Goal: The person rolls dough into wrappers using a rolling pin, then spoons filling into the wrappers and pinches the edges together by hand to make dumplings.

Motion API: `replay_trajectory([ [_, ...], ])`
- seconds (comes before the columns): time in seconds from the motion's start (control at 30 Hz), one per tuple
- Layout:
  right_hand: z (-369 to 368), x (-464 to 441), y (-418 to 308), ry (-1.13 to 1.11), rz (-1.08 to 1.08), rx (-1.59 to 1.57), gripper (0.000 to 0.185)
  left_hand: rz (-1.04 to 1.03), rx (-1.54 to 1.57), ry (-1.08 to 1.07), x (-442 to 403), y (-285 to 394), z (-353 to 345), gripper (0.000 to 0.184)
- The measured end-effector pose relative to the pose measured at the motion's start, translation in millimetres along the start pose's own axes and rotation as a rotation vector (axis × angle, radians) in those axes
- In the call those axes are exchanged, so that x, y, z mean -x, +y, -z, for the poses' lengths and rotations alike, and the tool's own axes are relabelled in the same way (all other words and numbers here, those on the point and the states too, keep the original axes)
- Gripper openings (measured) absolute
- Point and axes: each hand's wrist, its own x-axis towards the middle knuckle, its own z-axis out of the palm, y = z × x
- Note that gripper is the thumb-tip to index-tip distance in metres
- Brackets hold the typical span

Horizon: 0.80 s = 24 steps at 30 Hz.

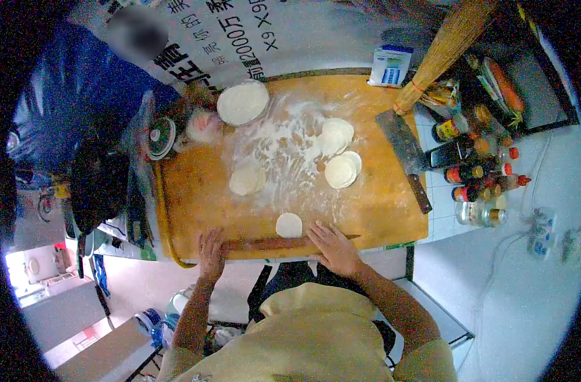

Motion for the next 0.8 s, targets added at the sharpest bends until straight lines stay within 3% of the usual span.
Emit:
replay_trajectory([
  [0.07, -9.0, -0.1, 6.6, 0.053, 0.039, 0.030, 0.061, 0.042, 0.075, 0.160, 4.2, -4.2, -2.5, 0.029],
  [0.13, -9.3, -8.2, 13.0, 0.280, 0.013, -0.077, 0.039, 0.028, 0.037, 0.211, -18.4, 11.6, 27.3, 0.029],
  [0.17, -3.7, -8.8, 14.6, 0.284, 0.017, -0.077, 0.039, 0.021, 0.005, 0.256, -32.0, 25.0, 47.6, 0.030],
  [0.2, 4.5, -8.9, 16.1, 0.303, -0.119, -0.119, 0.036, 0.022, 0.001, 0.261, -47.7, 41.7, 69.6, 0.030],
  [0.23, 10.5, -7.9, 18.6, 0.322, -0.256, -0.161, 0.032, 0.030, -0.013, 0.413, -65.1, 62.3, 92.1, 0.031],
  [0.27, 12.7, -4.9, 23.9, 0.328, -0.252, -0.158, 0.032, 0.036, -0.025, 0.565, -76.6, 80.3, 101.5, 0.031],
  [0.3, 13.2, 0.7, 31.1, 0.432, -0.296, -0.197, 0.031, 0.032, -0.026, 0.572, -82.5, 95.7, 97.6, 0.031],
  [0.37, 7.3, 15.5, 52.3, 0.544, -0.336, -0.230, 0.030, 0.108, 0.316, 0.574, -93.8, 117.3, 82.7, 0.029],
  [0.4, -1.0, 24.2, 67.2, 0.600, -0.514, -0.317, 0.030, 0.104, 0.318, 0.584, -95.8, 116.4, 57.0, 0.029],
  [0.43, -3.1, 28.2, 77.5, 0.654, -0.690, -0.406, 0.029, 0.112, 0.435, 0.360, -96.3, 112.6, 17.5, 0.029],
  [0.47, 5.4, 30.0, 78.4, 0.723, -0.736, -0.423, 0.028, 0.118, 0.545, 0.131, -98.1, 112.9, -3.0, 0.030],
  [0.57, 23.1, 29.0, 94.8, 0.875, -0.782, -0.269, 0.029, 0.129, 0.273, 0.084, -107.8, 133.2, 1.0, 0.034],
  [0.6, 25.5, 29.3, 101.7, 0.878, -0.777, -0.270, 0.029, 0.130, 0.271, 0.090, -107.9, 135.4, -4.4, 0.034],
  [0.67, 26.9, 27.4, 115.3, 0.853, -0.867, -0.206, 0.029, 0.390, 0.485, 0.009, -109.2, 135.4, -18.5, 0.038],
  [0.8, 36.3, 20.5, 121.7, 0.859, -0.884, -0.075, 0.030, 0.367, 0.476, -0.174, -118.9, 138.7, 5.9, 0.039],
])
